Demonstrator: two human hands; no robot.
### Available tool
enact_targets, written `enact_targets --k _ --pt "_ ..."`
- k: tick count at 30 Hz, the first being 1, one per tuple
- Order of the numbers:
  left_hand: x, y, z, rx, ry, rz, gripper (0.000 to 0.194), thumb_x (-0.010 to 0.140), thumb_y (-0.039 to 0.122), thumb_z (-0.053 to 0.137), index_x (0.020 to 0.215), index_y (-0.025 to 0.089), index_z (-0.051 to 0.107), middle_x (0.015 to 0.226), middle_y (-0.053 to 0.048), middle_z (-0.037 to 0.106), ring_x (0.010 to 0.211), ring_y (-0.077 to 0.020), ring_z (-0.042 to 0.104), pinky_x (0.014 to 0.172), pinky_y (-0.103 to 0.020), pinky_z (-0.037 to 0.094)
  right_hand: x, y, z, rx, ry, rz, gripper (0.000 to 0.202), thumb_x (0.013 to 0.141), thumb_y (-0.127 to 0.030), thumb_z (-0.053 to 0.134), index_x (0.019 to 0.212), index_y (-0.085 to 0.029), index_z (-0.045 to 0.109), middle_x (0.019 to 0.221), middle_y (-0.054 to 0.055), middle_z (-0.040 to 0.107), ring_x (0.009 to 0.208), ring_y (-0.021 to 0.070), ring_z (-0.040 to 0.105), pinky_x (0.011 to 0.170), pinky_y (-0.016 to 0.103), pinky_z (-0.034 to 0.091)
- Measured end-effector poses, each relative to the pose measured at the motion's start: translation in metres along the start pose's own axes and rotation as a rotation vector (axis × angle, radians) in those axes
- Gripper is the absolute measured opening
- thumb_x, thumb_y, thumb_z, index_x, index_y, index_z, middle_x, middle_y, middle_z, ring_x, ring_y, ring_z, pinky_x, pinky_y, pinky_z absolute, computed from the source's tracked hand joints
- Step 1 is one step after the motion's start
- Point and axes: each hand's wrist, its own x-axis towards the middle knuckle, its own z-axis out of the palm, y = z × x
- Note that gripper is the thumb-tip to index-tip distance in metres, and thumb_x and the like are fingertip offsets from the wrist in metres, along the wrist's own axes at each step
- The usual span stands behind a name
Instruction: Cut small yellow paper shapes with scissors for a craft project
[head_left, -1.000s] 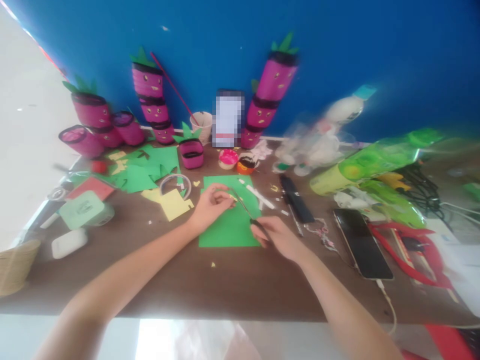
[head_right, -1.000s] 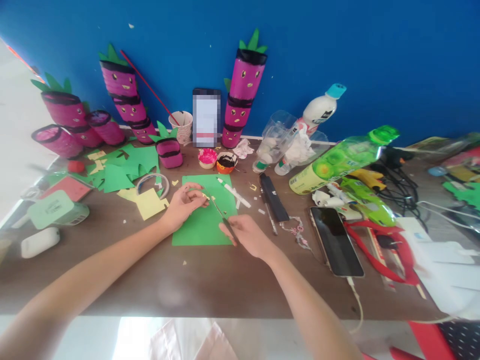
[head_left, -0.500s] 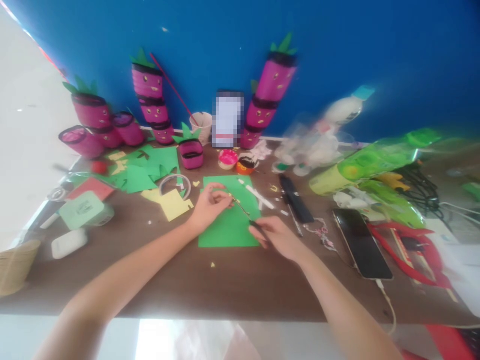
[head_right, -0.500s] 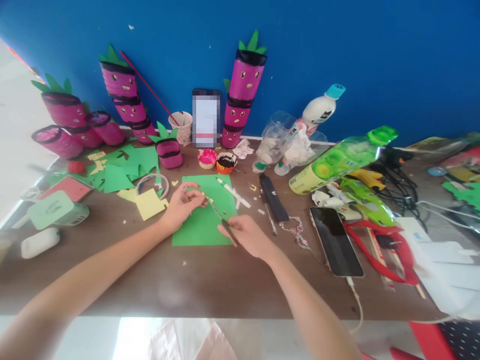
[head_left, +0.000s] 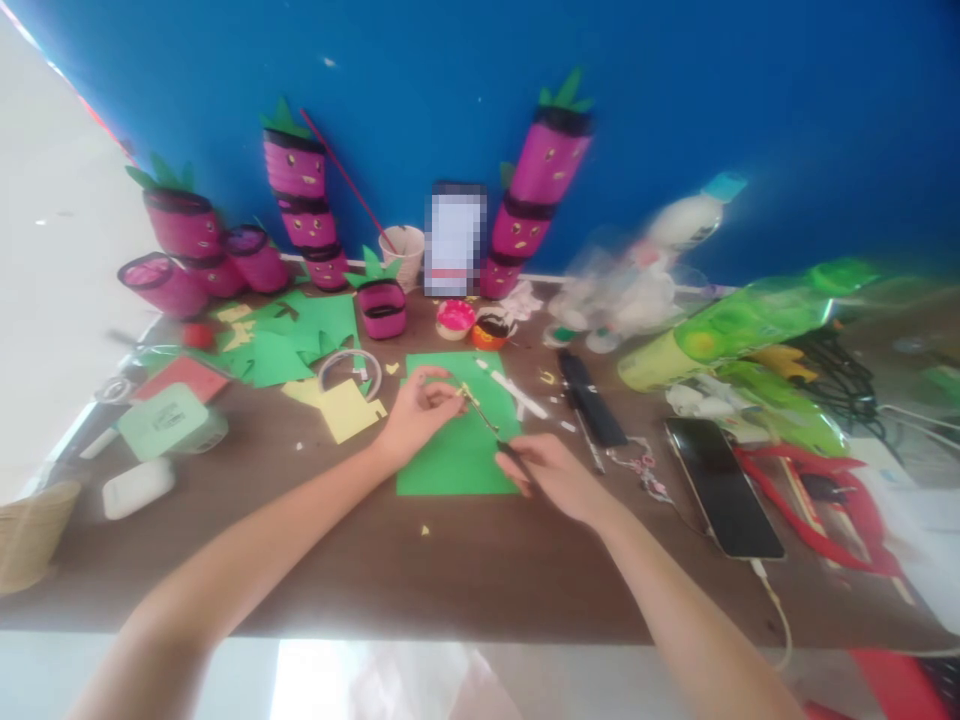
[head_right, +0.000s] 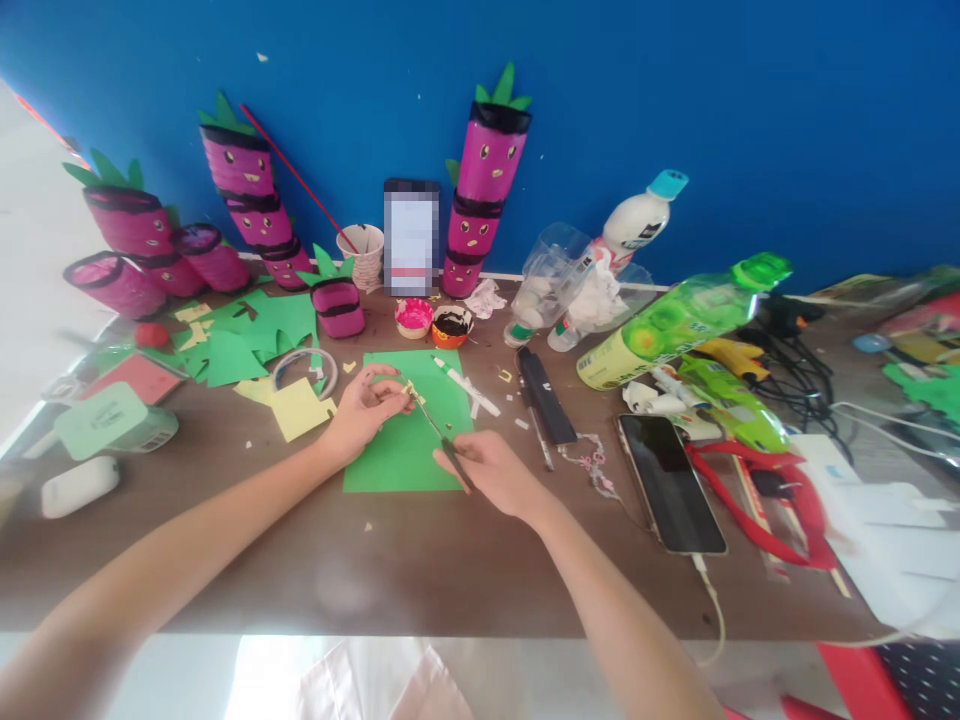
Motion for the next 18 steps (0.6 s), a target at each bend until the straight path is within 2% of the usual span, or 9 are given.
enact_targets --k 8,18 --pt "0.0013 -0.0027 -0.0018 -0.014 -0.013 -0.013 0.038 0.068 0.018 0.069 0.095 0.018 0.042 0.066 0.004 0.063 0.065 -0.0109 0.063 0.068 -0.027 0.048 0.0008 0.0009 -0.0049 0.034 -0.068 -0.067 0.035 0.082 -0.040 0.051 0.056 -0.016 0.049 0.045 -0.005 0.044 0.045 0.0084 0.041 0.054 0.023 0.033" --pt "-0.0005 0.0015 0.0008 0.011 -0.051 -0.060 0.041 0.067 0.016 0.069 0.095 0.019 0.040 0.065 0.005 0.063 0.061 -0.0102 0.061 0.065 -0.026 0.047 0.0031 0.0012 -0.0073 0.136 -0.139 -0.114 0.037 0.081 -0.038 0.049 0.052 -0.018 0.038 0.045 -0.005 0.042 0.044 0.0076 0.039 0.052 0.023 0.031"
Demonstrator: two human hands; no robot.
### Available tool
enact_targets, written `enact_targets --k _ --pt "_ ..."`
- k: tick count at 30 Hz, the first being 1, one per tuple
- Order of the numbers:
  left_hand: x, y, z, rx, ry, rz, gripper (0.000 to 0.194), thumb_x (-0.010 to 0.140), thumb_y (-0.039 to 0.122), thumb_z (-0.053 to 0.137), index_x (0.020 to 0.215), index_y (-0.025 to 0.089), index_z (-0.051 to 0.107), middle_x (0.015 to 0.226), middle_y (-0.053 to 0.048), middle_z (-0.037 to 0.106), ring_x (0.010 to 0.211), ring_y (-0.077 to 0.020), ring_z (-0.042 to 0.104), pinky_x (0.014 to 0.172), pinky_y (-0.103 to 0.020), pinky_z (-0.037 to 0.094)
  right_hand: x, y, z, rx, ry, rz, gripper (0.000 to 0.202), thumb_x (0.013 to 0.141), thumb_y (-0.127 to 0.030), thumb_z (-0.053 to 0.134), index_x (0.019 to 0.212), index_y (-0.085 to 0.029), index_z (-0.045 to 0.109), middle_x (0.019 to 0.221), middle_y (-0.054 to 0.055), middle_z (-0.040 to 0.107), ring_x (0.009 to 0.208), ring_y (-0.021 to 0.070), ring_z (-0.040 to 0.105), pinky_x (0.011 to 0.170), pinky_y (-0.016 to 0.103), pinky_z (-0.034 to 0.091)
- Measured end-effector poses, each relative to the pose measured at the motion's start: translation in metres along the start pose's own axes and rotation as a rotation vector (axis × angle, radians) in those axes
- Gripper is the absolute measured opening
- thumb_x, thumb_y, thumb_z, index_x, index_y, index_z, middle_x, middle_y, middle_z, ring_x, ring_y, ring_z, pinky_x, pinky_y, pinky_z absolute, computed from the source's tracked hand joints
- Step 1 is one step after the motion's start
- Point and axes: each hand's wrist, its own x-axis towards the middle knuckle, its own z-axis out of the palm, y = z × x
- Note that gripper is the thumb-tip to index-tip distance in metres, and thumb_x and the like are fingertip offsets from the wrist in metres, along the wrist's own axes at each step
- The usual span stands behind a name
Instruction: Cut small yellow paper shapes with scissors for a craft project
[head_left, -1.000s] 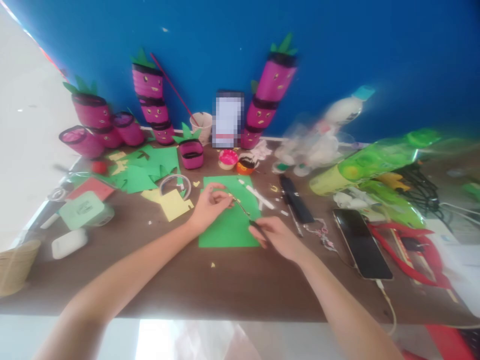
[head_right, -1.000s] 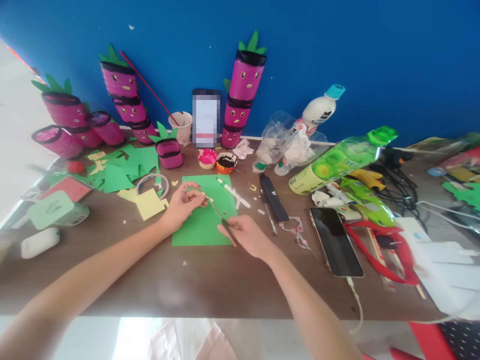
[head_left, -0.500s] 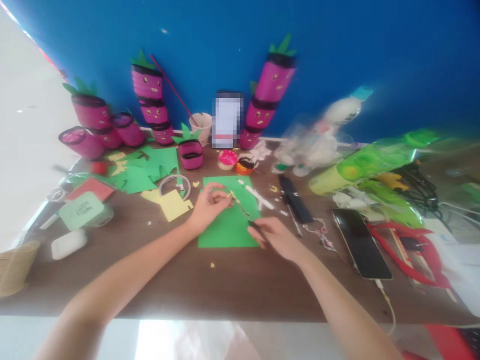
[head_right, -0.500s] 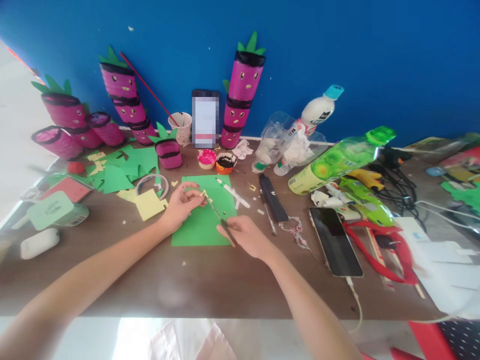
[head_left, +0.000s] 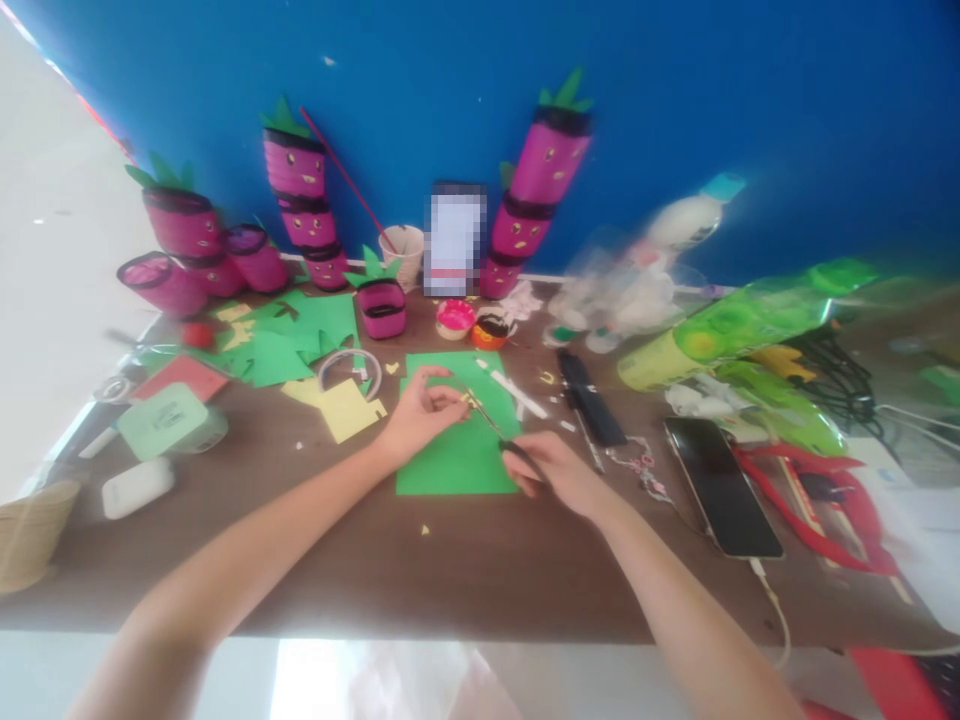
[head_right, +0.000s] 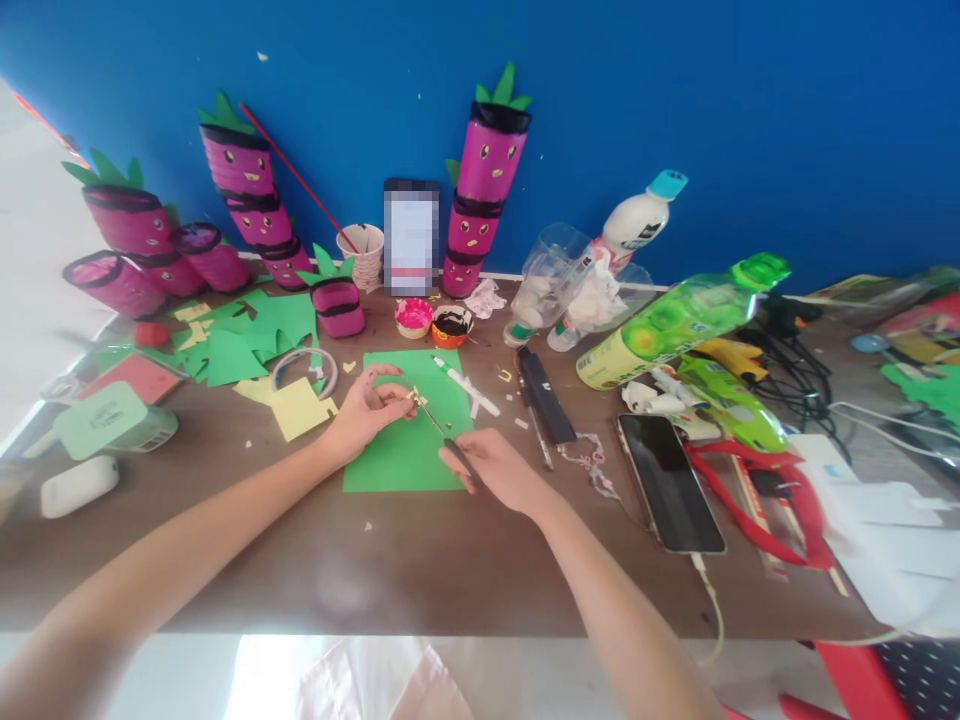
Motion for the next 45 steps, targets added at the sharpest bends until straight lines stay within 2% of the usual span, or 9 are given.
enact_targets --k 6,15,27,45 --pt "-0.0002 0.0008 0.0004 0.008 0.015 -0.001 0.041 0.066 0.015 0.069 0.095 0.019 0.040 0.065 0.004 0.063 0.061 -0.0101 0.061 0.066 -0.026 0.047 -0.0002 -0.0021 0.0002 -0.008 -0.008 0.001 0.034 0.081 -0.033 0.048 0.052 -0.018 0.038 0.045 -0.005 0.042 0.044 0.0073 0.039 0.051 0.022 0.031" --pt "-0.0007 -0.0001 0.0003 0.012 0.010 0.007 0.040 0.068 0.014 0.067 0.096 0.019 0.040 0.065 0.005 0.062 0.062 -0.0097 0.061 0.067 -0.026 0.047 0.0002 0.0003 0.0005 -0.005 -0.004 -0.004 0.037 0.081 -0.036 0.049 0.052 -0.018 0.038 0.045 -0.005 0.042 0.044 0.0072 0.039 0.051 0.022 0.031" --pt "-0.0011 0.0011 0.0000 0.009 0.005 -0.009 0.040 0.068 0.017 0.069 0.096 0.019 0.040 0.066 0.005 0.062 0.064 -0.0103 0.061 0.067 -0.026 0.046 0.0002 -0.0010 0.0011 -0.013 0.032 0.032 0.035 0.081 -0.038 0.050 0.054 -0.017 0.045 0.045 -0.005 0.043 0.044 0.0078 0.040 0.051 0.023 0.031" --pt "0.0005 -0.0020 -0.0024 0.004 0.008 -0.006 0.041 0.067 0.017 0.069 0.097 0.019 0.041 0.066 0.005 0.062 0.063 -0.0101 0.061 0.068 -0.027 0.046 0.0007 -0.0043 0.0031 -0.009 0.045 0.041 0.036 0.080 -0.040 0.051 0.053 -0.017 0.045 0.043 -0.005 0.042 0.044 0.0079 0.038 0.051 0.023 0.033"
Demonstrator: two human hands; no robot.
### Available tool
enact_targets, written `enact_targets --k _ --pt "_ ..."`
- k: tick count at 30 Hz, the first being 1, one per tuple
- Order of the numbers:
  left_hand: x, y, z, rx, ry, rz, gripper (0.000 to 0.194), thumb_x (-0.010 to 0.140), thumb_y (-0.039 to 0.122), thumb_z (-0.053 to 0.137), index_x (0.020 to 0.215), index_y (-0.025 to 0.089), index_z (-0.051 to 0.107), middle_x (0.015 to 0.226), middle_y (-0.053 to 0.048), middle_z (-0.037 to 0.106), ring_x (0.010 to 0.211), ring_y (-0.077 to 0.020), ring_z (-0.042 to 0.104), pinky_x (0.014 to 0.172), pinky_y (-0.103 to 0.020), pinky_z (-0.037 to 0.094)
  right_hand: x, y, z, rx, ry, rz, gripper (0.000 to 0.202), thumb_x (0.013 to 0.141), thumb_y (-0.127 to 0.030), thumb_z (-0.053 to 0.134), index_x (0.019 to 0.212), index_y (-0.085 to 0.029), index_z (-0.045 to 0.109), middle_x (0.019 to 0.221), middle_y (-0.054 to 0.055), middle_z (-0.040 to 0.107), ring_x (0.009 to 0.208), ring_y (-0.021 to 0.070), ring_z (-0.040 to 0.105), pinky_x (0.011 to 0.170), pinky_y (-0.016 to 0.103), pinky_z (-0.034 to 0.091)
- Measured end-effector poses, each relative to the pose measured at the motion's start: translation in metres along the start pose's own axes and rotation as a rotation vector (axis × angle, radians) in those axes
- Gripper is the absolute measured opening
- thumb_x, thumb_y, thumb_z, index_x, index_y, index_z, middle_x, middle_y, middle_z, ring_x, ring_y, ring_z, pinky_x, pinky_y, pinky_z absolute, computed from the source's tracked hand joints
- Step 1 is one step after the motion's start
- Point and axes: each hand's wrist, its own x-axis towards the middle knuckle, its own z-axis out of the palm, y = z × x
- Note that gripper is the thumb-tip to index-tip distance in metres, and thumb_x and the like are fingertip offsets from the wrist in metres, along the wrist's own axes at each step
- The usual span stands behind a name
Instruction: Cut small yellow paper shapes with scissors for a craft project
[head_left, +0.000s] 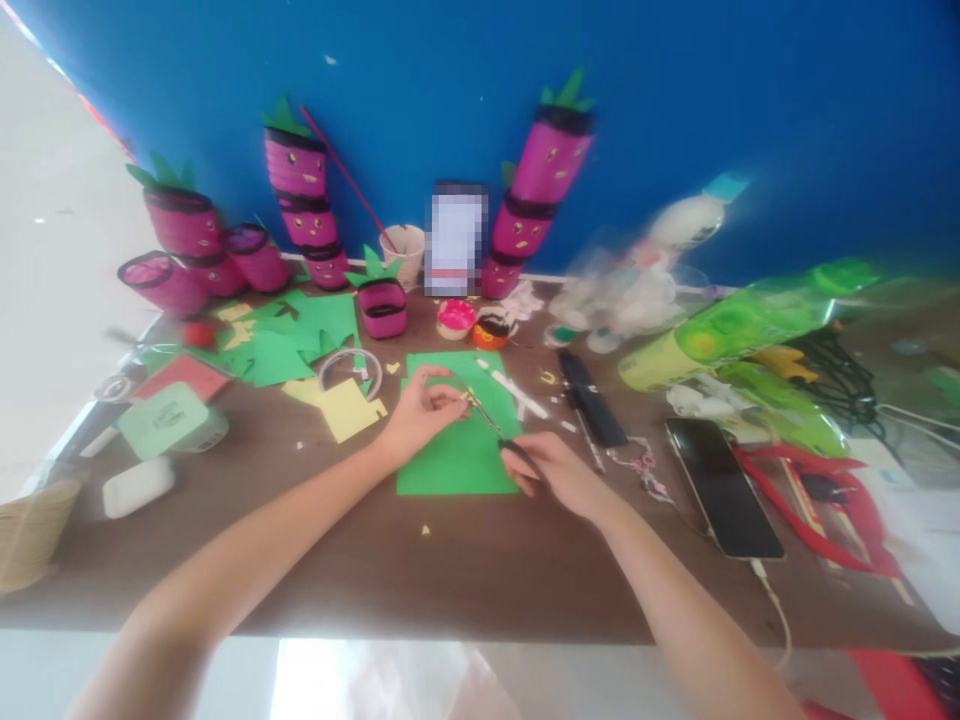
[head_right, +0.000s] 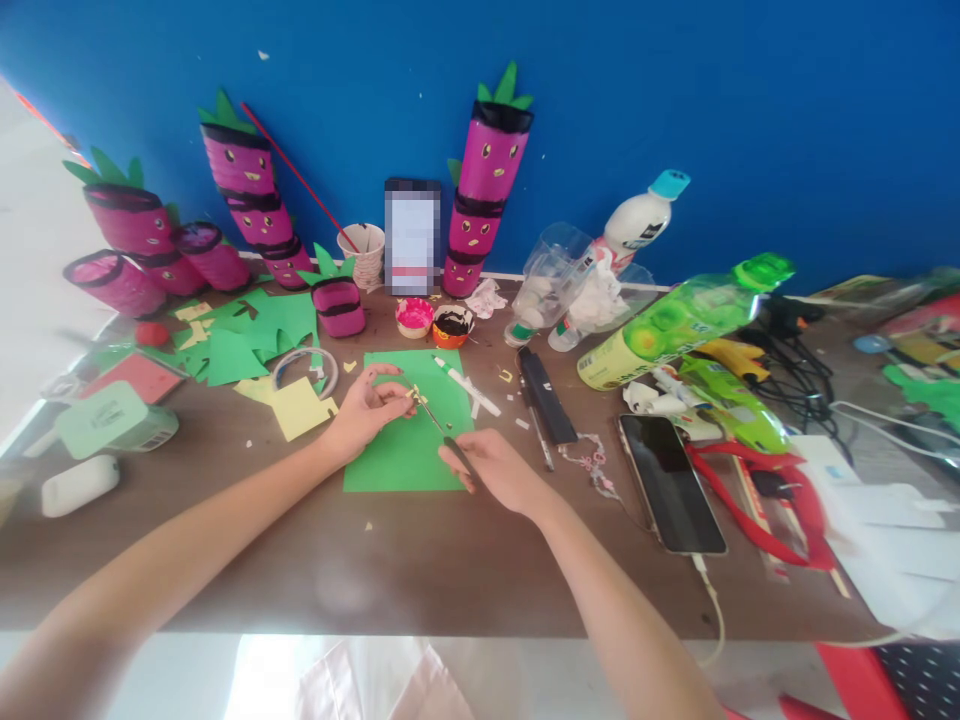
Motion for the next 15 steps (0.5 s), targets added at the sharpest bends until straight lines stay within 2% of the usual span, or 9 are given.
enact_targets --k 15 --pt "0.0009 -0.0014 -0.0009 0.003 0.005 0.001 0.041 0.067 0.019 0.070 0.097 0.020 0.041 0.067 0.004 0.063 0.064 -0.0105 0.061 0.068 -0.027 0.047 -0.0002 0.0002 0.0000 -0.037 0.024 0.015 0.038 0.082 -0.042 0.050 0.054 -0.017 0.047 0.043 -0.005 0.043 0.044 0.0085 0.039 0.051 0.023 0.033"
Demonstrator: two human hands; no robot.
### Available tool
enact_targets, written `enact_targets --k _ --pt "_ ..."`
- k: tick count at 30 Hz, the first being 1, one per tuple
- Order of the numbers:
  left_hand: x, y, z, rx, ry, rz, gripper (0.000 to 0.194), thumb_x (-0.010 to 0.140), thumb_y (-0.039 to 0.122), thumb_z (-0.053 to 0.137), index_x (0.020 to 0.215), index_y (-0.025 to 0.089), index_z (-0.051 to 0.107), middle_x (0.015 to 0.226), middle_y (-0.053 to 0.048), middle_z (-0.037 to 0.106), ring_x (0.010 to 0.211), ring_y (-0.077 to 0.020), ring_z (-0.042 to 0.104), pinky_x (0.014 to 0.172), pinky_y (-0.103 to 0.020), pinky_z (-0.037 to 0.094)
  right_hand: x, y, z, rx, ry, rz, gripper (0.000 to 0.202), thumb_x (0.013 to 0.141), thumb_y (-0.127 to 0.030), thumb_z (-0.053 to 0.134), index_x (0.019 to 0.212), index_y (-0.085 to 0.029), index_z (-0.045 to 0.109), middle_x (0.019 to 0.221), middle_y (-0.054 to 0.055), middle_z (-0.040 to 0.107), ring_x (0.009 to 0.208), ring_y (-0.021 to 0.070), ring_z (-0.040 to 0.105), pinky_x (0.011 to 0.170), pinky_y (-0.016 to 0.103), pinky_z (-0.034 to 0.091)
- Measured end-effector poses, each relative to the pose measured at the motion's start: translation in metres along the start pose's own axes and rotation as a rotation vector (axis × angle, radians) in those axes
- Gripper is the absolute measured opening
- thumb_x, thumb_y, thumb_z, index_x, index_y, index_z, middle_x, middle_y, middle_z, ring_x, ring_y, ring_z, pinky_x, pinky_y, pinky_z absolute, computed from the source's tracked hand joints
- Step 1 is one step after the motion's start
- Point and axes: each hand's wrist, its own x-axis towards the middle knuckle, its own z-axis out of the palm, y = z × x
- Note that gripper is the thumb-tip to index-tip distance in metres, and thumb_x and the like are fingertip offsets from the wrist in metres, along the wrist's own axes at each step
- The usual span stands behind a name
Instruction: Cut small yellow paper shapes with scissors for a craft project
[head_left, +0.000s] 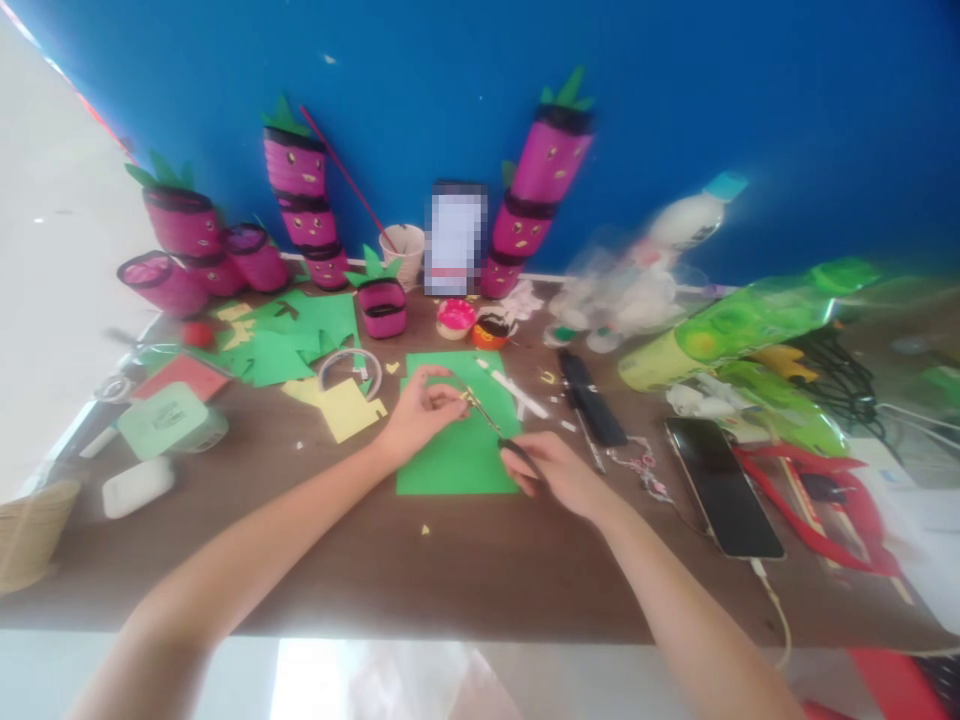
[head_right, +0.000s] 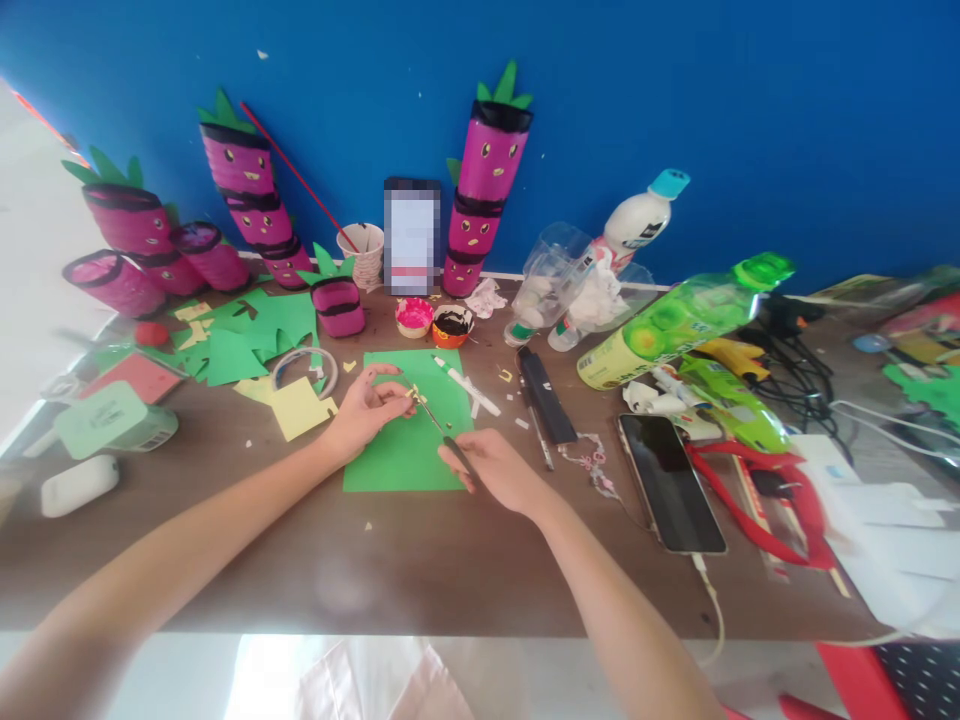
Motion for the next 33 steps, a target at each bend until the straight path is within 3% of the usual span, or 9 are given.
enact_targets --k 33 --pt "-0.0002 0.0007 0.0004 -0.010 0.013 0.022 0.039 0.067 0.016 0.068 0.096 0.019 0.042 0.065 0.005 0.061 0.063 -0.0103 0.060 0.067 -0.027 0.045 0.0005 0.0068 -0.0026 0.022 -0.035 -0.013 0.040 0.082 -0.045 0.050 0.054 -0.017 0.044 0.046 -0.005 0.041 0.044 0.0078 0.038 0.050 0.023 0.029"
